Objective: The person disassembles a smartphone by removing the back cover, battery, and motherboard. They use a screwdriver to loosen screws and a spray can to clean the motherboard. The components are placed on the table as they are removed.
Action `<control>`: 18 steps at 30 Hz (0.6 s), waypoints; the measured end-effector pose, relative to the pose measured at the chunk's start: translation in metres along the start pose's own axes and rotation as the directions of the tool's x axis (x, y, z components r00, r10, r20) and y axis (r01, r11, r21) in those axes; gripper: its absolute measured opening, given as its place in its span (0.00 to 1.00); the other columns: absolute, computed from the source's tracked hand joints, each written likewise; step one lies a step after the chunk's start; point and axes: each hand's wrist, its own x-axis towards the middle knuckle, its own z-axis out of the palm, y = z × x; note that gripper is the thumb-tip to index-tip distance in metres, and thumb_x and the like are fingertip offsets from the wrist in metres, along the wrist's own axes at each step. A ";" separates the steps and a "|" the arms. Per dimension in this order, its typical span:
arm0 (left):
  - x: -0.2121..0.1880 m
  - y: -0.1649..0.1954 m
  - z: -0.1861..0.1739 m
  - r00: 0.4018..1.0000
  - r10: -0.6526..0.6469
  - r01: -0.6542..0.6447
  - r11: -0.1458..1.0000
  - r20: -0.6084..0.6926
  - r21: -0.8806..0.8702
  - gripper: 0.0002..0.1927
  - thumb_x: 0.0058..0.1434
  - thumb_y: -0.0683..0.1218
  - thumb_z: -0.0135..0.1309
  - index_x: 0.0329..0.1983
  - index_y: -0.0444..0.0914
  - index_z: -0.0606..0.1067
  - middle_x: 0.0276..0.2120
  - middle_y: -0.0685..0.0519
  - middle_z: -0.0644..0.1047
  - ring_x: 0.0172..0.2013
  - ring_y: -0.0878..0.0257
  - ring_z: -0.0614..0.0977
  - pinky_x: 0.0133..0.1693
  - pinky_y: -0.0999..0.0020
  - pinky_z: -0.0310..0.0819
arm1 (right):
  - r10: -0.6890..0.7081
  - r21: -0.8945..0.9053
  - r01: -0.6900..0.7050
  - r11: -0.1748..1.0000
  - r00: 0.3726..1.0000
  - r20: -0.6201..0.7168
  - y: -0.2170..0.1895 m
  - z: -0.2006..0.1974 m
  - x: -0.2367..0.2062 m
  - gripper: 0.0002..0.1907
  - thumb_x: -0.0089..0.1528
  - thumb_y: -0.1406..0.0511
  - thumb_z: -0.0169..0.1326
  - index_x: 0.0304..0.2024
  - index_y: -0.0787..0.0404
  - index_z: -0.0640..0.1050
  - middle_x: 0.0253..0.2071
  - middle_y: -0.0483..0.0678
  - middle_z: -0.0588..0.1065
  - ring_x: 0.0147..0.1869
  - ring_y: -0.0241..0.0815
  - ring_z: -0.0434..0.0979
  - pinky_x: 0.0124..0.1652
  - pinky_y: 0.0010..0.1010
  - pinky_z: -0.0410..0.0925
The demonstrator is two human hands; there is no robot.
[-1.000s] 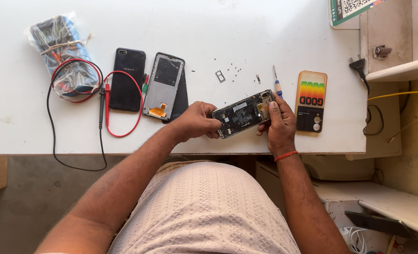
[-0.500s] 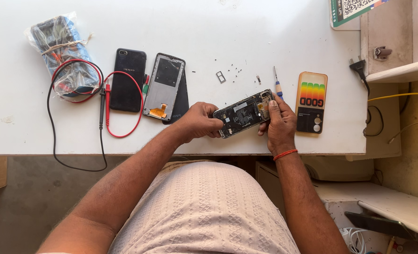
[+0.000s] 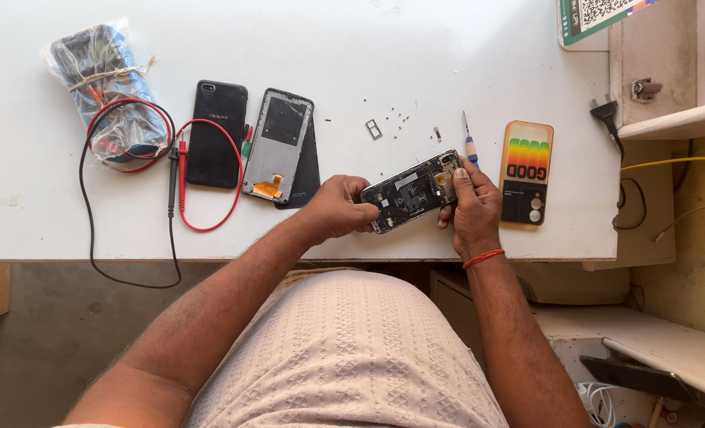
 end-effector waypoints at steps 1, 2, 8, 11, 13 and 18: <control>-0.001 0.000 0.001 1.000 -0.005 0.005 1.000 -0.009 0.011 0.08 0.49 0.38 0.54 0.33 0.32 0.79 0.24 0.47 0.82 0.25 0.68 0.83 0.30 0.73 0.80 | 0.000 -0.003 0.000 1.000 1.000 0.001 0.000 0.000 0.000 0.18 0.71 0.65 0.48 0.61 0.65 0.76 0.29 0.43 0.76 0.16 0.28 0.69 0.13 0.22 0.64; -0.002 -0.001 0.001 1.000 -0.009 0.010 1.000 -0.017 0.022 0.08 0.49 0.38 0.54 0.33 0.33 0.79 0.24 0.47 0.82 0.25 0.68 0.83 0.30 0.73 0.79 | -0.001 -0.007 0.001 1.000 1.000 0.001 0.000 0.000 0.000 0.18 0.71 0.65 0.49 0.61 0.65 0.76 0.28 0.44 0.76 0.16 0.28 0.69 0.13 0.22 0.64; -0.001 -0.001 -0.001 1.000 0.012 -0.011 0.998 0.024 -0.054 0.08 0.50 0.39 0.54 0.33 0.32 0.79 0.25 0.46 0.82 0.26 0.67 0.84 0.32 0.71 0.82 | -0.002 0.017 0.002 1.000 1.000 0.024 -0.005 0.001 -0.003 0.19 0.71 0.65 0.49 0.62 0.65 0.76 0.30 0.43 0.76 0.17 0.28 0.69 0.13 0.22 0.65; -0.004 0.000 -0.011 0.994 0.002 0.021 0.977 0.106 -0.212 0.10 0.50 0.39 0.55 0.35 0.30 0.78 0.26 0.44 0.82 0.26 0.64 0.85 0.35 0.68 0.85 | -0.033 0.066 0.028 0.997 0.996 0.079 -0.012 -0.001 -0.009 0.19 0.72 0.65 0.49 0.63 0.67 0.75 0.29 0.46 0.77 0.18 0.30 0.70 0.15 0.24 0.66; -0.009 0.002 -0.015 0.989 -0.025 0.062 0.963 0.144 -0.262 0.13 0.48 0.39 0.55 0.38 0.29 0.78 0.27 0.44 0.83 0.26 0.62 0.86 0.36 0.65 0.86 | -0.016 0.125 0.000 0.992 0.991 0.131 -0.019 -0.003 -0.014 0.20 0.71 0.65 0.48 0.64 0.68 0.74 0.30 0.46 0.78 0.18 0.32 0.72 0.16 0.26 0.68; -0.018 0.009 -0.020 0.974 -0.013 0.093 0.934 0.228 -0.344 0.25 0.41 0.39 0.52 0.46 0.28 0.76 0.28 0.42 0.83 0.26 0.59 0.87 0.36 0.61 0.88 | -0.060 0.190 0.011 0.982 0.965 0.256 -0.035 -0.006 -0.024 0.24 0.73 0.63 0.44 0.67 0.72 0.71 0.32 0.49 0.78 0.22 0.36 0.75 0.21 0.30 0.71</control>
